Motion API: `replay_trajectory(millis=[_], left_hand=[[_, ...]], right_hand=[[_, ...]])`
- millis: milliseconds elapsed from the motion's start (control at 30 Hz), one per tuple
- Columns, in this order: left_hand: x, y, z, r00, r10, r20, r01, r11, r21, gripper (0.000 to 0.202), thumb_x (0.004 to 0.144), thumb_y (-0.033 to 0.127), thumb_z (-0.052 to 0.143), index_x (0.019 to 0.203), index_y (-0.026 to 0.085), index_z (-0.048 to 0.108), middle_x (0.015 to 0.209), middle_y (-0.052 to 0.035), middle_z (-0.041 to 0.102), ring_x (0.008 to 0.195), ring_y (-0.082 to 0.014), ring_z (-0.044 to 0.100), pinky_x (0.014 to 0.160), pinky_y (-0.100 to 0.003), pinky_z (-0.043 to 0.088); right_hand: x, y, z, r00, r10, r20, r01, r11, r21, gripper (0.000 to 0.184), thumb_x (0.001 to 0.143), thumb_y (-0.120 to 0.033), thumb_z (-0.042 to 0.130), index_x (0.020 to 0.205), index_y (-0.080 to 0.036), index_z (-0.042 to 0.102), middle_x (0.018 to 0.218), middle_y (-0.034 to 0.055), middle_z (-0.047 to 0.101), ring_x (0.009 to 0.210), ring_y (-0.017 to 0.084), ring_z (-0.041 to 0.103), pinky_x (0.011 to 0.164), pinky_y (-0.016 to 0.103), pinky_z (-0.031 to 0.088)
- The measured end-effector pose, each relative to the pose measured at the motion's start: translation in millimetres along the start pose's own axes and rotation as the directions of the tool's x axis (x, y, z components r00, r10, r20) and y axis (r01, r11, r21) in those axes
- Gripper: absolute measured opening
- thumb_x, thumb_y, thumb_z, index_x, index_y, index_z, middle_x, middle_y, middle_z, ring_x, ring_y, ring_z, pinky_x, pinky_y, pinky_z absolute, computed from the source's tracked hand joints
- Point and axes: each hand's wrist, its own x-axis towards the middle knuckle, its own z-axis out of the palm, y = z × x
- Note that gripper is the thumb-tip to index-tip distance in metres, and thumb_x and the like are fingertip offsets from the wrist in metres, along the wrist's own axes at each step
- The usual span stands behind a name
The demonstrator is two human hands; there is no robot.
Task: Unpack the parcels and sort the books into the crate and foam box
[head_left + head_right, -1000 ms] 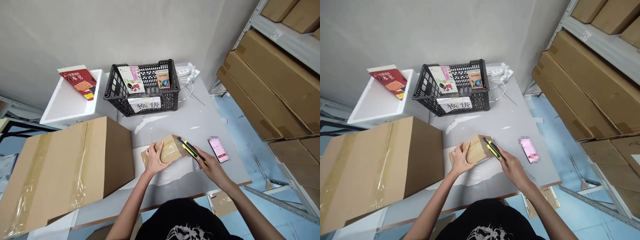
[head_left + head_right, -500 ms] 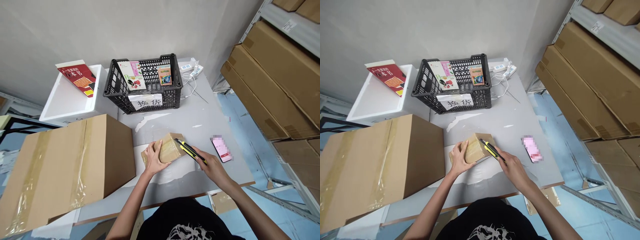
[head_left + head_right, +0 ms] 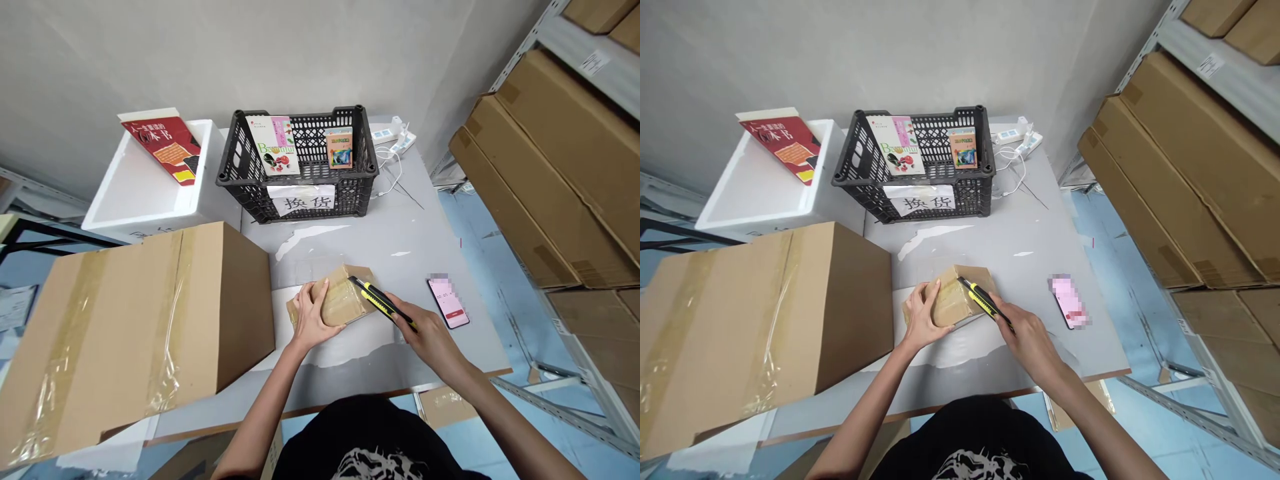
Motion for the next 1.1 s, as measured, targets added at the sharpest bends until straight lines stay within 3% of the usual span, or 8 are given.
replay_trajectory(millis=[167,367,567,733,933,1100], left_hand=[[-0.6,-3.0,-3.4,1.0,-0.021,-0.02,0.021,1.0,-0.019,0.111,0.052,0.061,0.069,0.146,0.024,0.024,0.132,-0.0153,0.027,0.126,-0.037,0.029,0.101,-0.053,0.023],[-0.3,-2.6,-4.2,1.0,-0.015,-0.012,0.015,1.0,-0.02,0.111,0.051,0.06,0.07,0.146,0.024,0.026,0.131,-0.015,0.028,0.125,-0.037,0.029,0.101,-0.053,0.024],[-0.8,-3.6,-4.5,1.0,0.004,-0.031,-0.005,1.0,-0.029,0.11,0.051,0.059,0.071,0.145,0.022,0.027,0.131,-0.0156,0.027,0.125,-0.0374,0.029,0.1,-0.053,0.025],[-1.7,-5.3,-4.4,1.0,0.0,-0.026,-0.001,0.999,-0.035,0.112,0.05,0.058,0.072,0.146,0.025,0.024,0.132,-0.0146,0.027,0.125,-0.0363,0.029,0.101,-0.053,0.024],[-1.0,-3.6,-4.2,1.0,0.001,-0.02,-0.001,1.0,-0.029,0.111,0.049,0.058,0.072,0.145,0.023,0.028,0.132,-0.0154,0.026,0.126,-0.037,0.028,0.101,-0.053,0.023],[-1.7,-6.2,-4.0,1.0,0.001,-0.026,-0.002,0.999,-0.038,0.111,0.05,0.059,0.071,0.145,0.023,0.027,0.131,-0.0147,0.027,0.125,-0.0362,0.029,0.102,-0.053,0.023]], right_hand=[[0.1,-6.3,1.2,0.999,0.037,-0.01,-0.038,0.999,-0.032,0.043,0.095,-0.029,0.037,0.137,-0.022,0.045,0.101,0.0066,0.07,0.085,0.02,0.067,0.07,0.03,0.054],[0.8,-14.8,2.8,0.997,0.073,0.01,-0.073,0.997,-0.017,0.043,0.095,-0.028,0.037,0.138,-0.024,0.044,0.103,0.0044,0.069,0.078,0.017,0.067,0.063,0.027,0.052],[-0.5,-15.7,6.6,0.999,0.051,-0.018,-0.051,0.998,-0.037,0.043,0.095,-0.028,0.037,0.137,-0.023,0.044,0.102,0.0053,0.069,0.086,0.019,0.066,0.071,0.029,0.053],[-1.8,-16.2,7.2,0.997,0.074,-0.022,-0.075,0.995,-0.06,0.043,0.095,-0.029,0.037,0.138,-0.024,0.044,0.099,0.0045,0.07,0.076,0.017,0.067,0.065,0.028,0.053],[-0.4,-15.6,9.6,0.999,0.024,-0.044,-0.027,0.998,-0.065,0.043,0.095,-0.028,0.037,0.137,-0.022,0.045,0.114,0.0072,0.067,0.096,0.02,0.066,0.075,0.029,0.054],[-0.5,-18.7,9.1,0.996,0.073,-0.046,-0.077,0.993,-0.09,0.043,0.095,-0.028,0.037,0.136,-0.022,0.046,0.1,0.0051,0.07,0.075,0.017,0.067,0.063,0.027,0.053]])
